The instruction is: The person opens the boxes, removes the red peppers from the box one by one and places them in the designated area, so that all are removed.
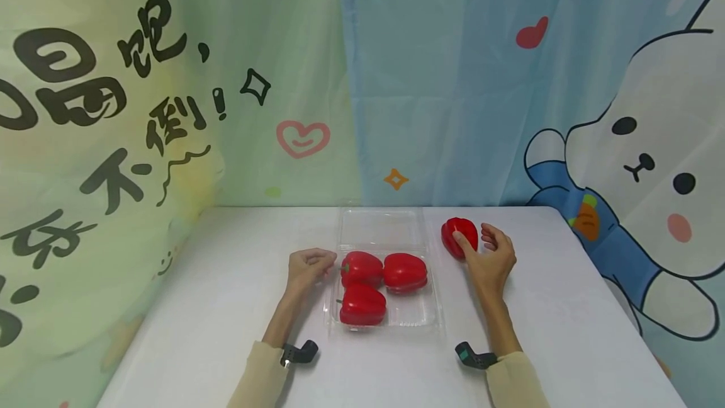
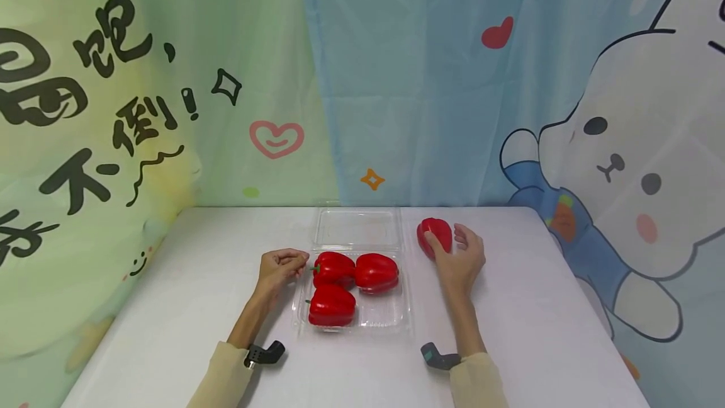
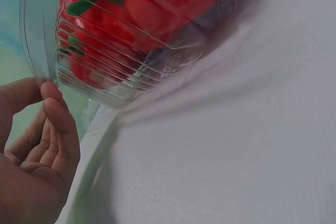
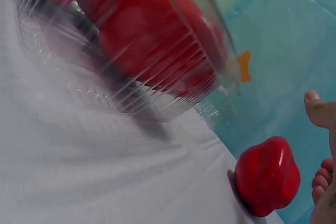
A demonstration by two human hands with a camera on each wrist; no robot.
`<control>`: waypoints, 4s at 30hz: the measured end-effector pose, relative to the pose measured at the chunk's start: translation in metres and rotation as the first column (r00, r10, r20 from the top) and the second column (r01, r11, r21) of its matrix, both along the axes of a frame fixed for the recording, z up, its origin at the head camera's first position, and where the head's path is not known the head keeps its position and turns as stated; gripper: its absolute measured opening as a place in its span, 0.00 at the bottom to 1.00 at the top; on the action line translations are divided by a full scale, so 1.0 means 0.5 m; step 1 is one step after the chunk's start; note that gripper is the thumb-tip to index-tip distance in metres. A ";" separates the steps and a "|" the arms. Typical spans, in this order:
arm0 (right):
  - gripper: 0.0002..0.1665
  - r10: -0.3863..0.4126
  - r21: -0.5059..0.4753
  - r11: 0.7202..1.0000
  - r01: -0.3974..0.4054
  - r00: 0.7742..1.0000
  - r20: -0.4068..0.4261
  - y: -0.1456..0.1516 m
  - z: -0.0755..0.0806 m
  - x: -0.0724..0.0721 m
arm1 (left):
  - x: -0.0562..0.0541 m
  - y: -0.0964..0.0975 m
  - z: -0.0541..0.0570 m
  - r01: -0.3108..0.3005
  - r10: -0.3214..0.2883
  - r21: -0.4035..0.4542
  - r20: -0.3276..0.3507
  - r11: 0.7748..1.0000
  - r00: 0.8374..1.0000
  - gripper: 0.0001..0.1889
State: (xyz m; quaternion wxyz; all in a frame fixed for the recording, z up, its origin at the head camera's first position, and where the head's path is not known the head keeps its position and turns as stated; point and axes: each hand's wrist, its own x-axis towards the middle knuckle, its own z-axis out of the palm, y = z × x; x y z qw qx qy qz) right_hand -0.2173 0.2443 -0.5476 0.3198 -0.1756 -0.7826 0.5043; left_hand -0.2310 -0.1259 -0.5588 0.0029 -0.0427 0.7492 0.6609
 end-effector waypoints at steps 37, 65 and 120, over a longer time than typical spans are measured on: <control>0.41 0.615 0.130 0.783 -0.608 0.788 -0.021 -0.011 0.042 0.037 | 0.003 -0.002 0.004 -0.005 0.005 -0.020 0.010 1.000 1.000 0.12; 0.44 0.715 0.087 0.692 -0.716 0.697 0.056 -0.062 0.037 0.044 | 0.005 -0.001 -0.002 -0.001 0.001 0.001 0.010 1.000 1.000 0.11; 0.49 0.667 0.228 0.662 -0.714 0.700 0.254 -0.090 0.033 0.048 | -0.005 -0.002 0.000 0.010 -0.010 0.025 0.013 1.000 1.000 0.09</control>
